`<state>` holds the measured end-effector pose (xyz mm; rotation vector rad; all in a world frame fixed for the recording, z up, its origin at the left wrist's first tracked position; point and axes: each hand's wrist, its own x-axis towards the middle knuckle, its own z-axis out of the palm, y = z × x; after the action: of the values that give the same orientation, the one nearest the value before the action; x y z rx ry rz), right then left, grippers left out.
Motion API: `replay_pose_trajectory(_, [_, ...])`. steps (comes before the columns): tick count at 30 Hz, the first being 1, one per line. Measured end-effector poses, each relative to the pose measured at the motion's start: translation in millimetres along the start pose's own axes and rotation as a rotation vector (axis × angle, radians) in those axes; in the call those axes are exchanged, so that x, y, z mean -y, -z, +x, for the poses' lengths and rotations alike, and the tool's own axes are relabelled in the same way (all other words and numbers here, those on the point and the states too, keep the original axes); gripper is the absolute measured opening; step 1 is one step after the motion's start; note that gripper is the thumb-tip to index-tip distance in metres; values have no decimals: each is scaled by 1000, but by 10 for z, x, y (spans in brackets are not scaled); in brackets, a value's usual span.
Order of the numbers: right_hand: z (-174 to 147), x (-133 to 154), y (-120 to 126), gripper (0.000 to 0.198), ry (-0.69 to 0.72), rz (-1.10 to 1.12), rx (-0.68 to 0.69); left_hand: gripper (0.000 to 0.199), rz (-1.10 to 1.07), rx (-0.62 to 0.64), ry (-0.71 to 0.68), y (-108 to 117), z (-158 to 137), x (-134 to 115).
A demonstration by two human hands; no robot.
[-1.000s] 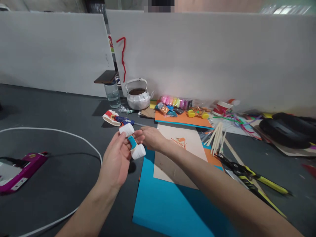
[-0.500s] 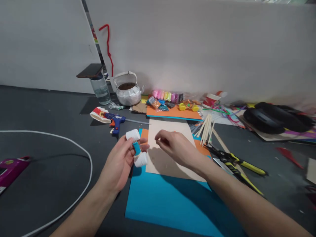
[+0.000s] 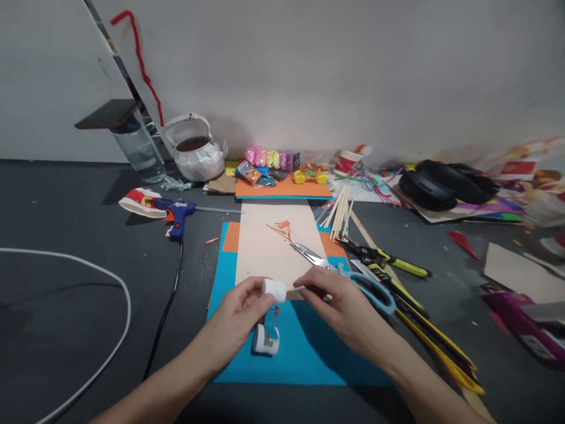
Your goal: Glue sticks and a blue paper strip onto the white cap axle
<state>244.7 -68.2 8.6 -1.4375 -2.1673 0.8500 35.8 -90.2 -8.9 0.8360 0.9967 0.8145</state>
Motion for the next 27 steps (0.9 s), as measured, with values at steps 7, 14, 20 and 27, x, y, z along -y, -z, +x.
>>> replay_pose_trajectory(7, [6,20,-1,21,44,191,-94,30,489,-167,-232,163,57,2])
replay_pose_trajectory(14, [12,216,114,13,99,135,-122,24,787,-307,-374,291,28,-144])
replay_pose_trajectory(20, [194,488,107,14,258,70,-68,22,556,-227,-463,233,-83,-295])
replay_pose_trajectory(27, [673,786,37,17,342,103,24,23,481,-270,-508,214,-164,-428])
